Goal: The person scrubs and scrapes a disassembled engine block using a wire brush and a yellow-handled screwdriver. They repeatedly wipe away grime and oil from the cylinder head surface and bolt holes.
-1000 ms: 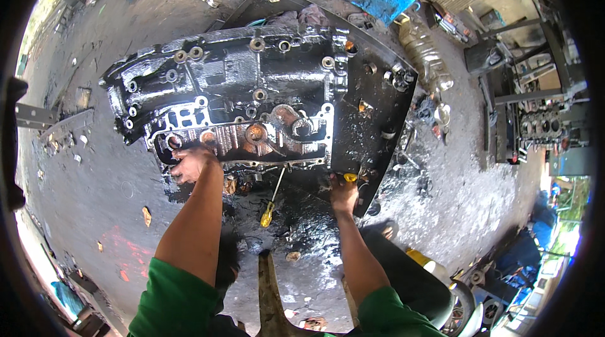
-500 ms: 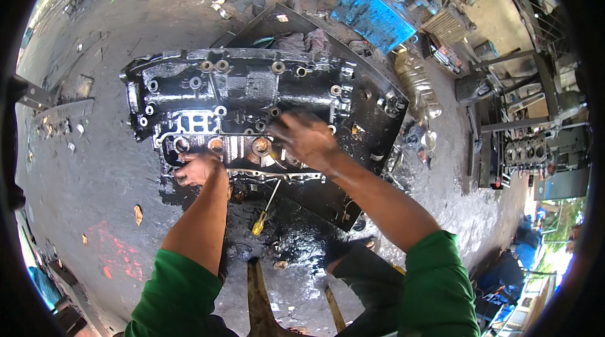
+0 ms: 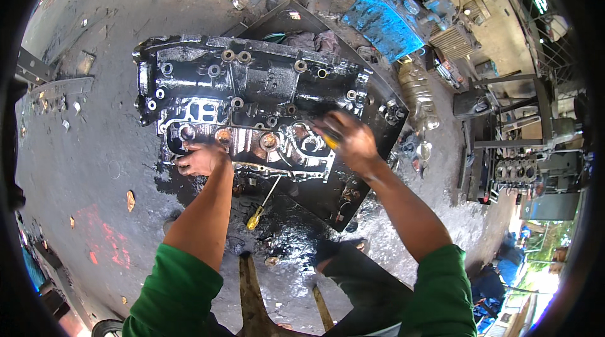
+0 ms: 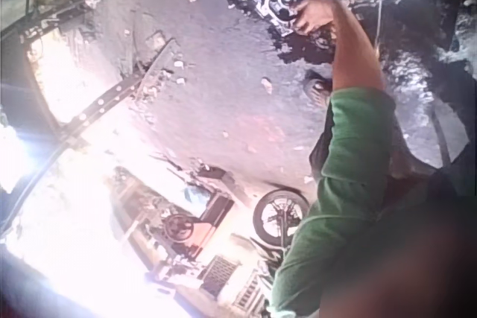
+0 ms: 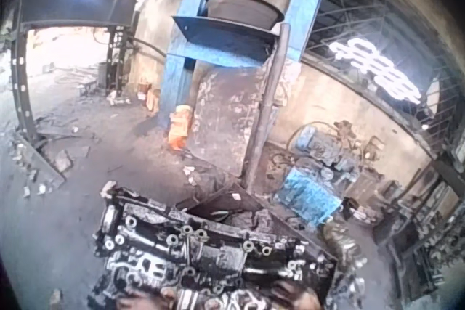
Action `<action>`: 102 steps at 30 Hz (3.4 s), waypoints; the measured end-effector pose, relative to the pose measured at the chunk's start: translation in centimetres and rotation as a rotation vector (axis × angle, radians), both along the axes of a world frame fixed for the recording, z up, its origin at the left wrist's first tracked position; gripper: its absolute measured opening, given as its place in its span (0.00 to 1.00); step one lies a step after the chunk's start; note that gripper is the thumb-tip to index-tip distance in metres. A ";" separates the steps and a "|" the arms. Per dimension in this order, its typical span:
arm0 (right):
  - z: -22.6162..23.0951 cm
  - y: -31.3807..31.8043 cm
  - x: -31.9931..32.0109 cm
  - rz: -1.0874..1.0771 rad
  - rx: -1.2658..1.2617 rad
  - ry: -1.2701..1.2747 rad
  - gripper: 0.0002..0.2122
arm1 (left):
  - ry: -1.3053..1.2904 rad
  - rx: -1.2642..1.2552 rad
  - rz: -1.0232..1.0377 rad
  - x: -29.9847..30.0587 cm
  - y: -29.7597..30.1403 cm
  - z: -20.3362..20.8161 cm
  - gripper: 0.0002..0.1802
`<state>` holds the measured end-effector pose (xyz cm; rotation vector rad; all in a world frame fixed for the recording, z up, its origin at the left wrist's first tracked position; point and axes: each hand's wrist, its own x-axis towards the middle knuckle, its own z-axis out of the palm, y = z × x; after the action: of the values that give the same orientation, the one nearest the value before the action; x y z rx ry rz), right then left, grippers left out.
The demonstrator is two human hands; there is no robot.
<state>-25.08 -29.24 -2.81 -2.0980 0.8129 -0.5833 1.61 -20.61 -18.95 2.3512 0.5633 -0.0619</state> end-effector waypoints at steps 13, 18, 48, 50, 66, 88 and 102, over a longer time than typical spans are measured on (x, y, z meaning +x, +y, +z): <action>2.2 -0.8 -1.1 0.107 -0.345 0.544 0.19 | 0.012 -0.037 -0.009 -0.1 -0.1 0.8 0.40; 2.6 -1.5 -0.4 0.160 -0.163 0.141 0.16 | 0.004 -0.044 0.011 0.1 0.1 0.7 0.40; 2.7 -1.1 2.2 -0.267 -0.201 -0.244 0.09 | 0.049 -0.051 0.012 -0.1 -0.1 0.9 0.39; 4.8 -1.0 -0.2 -0.390 -0.446 0.219 0.09 | 0.041 -0.053 0.014 -0.1 -0.1 0.9 0.39; 5.8 -1.7 -2.8 -0.045 -0.420 0.193 0.12 | 0.014 -0.035 0.007 0.1 -0.2 0.1 0.37; 0.5 -2.6 1.4 0.422 -0.730 0.764 0.12 | 0.008 -0.050 0.003 -0.1 -0.1 0.5 0.39; 0.1 -2.5 2.0 0.525 -0.950 0.815 0.15 | 0.022 -0.042 -0.019 -0.1 0.0 1.1 0.38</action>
<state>-23.06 -31.73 -2.72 -3.3523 0.3318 0.3008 1.54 -20.64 -17.83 2.3176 0.5447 -0.1073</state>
